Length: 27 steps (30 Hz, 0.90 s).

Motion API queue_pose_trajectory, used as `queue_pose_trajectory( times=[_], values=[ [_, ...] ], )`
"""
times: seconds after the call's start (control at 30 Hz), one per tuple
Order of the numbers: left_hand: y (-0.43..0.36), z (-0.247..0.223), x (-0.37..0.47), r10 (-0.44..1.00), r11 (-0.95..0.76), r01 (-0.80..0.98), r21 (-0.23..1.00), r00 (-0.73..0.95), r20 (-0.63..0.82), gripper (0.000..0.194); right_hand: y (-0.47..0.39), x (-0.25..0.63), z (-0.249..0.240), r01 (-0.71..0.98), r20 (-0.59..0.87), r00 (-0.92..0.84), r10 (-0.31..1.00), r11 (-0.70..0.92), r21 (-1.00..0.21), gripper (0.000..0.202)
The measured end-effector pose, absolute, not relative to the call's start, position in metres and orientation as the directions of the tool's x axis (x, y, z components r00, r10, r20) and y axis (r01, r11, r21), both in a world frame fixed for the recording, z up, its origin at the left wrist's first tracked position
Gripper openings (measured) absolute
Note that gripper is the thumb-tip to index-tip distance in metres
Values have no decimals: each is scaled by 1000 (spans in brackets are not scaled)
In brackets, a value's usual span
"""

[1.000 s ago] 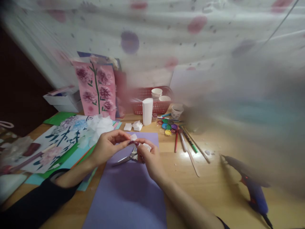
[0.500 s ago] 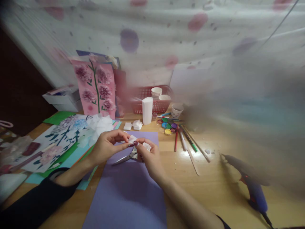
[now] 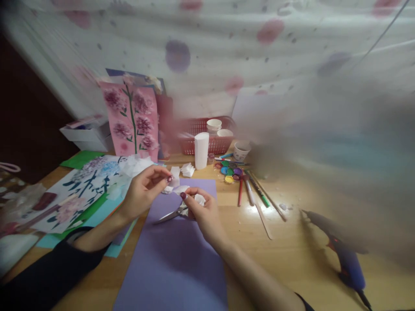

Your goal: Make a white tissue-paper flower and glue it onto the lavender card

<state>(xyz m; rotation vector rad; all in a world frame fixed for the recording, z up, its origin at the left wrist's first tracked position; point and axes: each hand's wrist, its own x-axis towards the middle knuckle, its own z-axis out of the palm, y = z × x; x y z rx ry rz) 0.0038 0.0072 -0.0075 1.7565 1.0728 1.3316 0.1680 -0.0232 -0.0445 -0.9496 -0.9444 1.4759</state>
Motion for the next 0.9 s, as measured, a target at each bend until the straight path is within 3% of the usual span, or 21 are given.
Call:
queue_pose_trajectory(
  times=[0.2, 0.9],
  values=[
    [-1, -2, 8, 876, -457, 308, 835, 321, 361, 18, -24, 167, -40, -389, -68, -100, 993, -102, -916, 33],
    [5, -7, 5, 921, -353, 265, 897, 268, 284, 15, -23, 167, -41, -368, -73, -92, 993, -102, -924, 32]
  ],
)
